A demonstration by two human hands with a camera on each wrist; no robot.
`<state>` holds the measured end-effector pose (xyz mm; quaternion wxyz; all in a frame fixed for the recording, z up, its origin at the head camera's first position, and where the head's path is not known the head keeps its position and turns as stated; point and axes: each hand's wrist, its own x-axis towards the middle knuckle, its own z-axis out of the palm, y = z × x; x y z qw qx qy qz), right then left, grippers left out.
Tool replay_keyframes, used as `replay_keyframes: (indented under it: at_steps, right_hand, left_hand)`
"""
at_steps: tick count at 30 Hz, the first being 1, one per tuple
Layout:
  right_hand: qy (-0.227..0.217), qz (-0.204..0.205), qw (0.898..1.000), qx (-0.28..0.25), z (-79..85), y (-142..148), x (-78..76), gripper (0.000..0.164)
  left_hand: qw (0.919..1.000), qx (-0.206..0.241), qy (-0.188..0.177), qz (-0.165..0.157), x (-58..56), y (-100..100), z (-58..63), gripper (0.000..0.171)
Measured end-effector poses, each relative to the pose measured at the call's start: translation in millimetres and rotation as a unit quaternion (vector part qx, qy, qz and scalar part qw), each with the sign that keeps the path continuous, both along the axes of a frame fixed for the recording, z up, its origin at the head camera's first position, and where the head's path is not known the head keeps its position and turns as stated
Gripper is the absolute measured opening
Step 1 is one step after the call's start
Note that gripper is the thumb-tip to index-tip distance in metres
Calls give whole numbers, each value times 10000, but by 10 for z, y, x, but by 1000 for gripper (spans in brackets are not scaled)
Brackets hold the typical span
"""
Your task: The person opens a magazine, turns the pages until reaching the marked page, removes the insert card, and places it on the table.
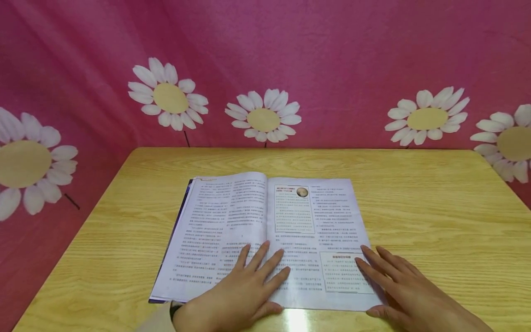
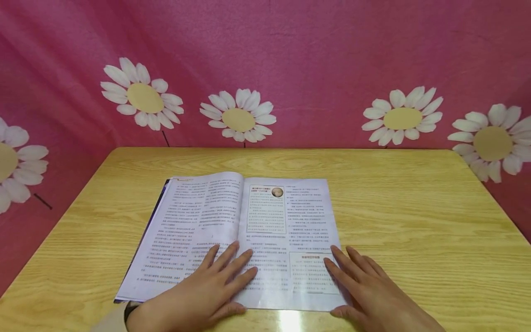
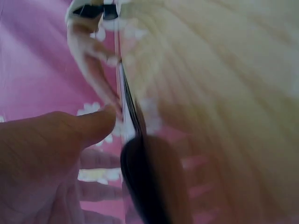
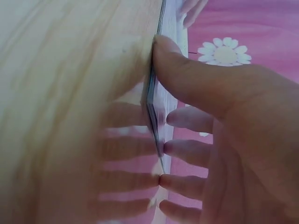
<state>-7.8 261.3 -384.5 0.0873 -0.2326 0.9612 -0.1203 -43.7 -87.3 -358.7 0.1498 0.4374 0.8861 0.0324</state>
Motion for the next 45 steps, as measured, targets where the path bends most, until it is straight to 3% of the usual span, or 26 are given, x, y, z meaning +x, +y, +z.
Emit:
replay_keyframes:
  at_steps: [4, 11, 13, 16, 23, 28, 31, 38, 45]
  right_hand:
    - [-31, -5, 10000, 63, 23, -26, -16, 78]
    - [226, 99, 9997, 31, 4, -58, -39, 84]
    - [558, 316, 9979, -11, -28, -49, -41, 86]
    - [705, 454, 9965, -48, -67, -33, -40, 89]
    - [488, 365, 9980, -154, -55, -68, -28, 83]
    - [1054, 908, 9899, -289, -87, -112, -58, 81]
    - [1269, 960, 9870, -243, -109, -122, -75, 81]
    - [1551, 1033, 9820, -294, -184, -118, -107, 77]
    - [1722, 1112, 9785, -241, -231, -86, -123, 83]
  left_hand:
    - [9993, -202, 278, -177, 23, 109, -47, 74]
    - [9955, -636, 689, -116, 56, 225, -127, 67]
    - [9949, -708, 709, -111, 63, 239, -145, 67]
    - [9950, -735, 667, -137, 64, 242, -159, 68]
    - [9951, -820, 515, -210, 30, 255, -150, 65]
    - [9939, -954, 500, -240, 16, 283, -141, 63]
    - [9945, -935, 443, -193, 10, 287, -151, 65]
    - [9923, -786, 904, -307, 1, 265, -206, 69]
    - [9910, -903, 926, -340, -12, 268, -229, 64]
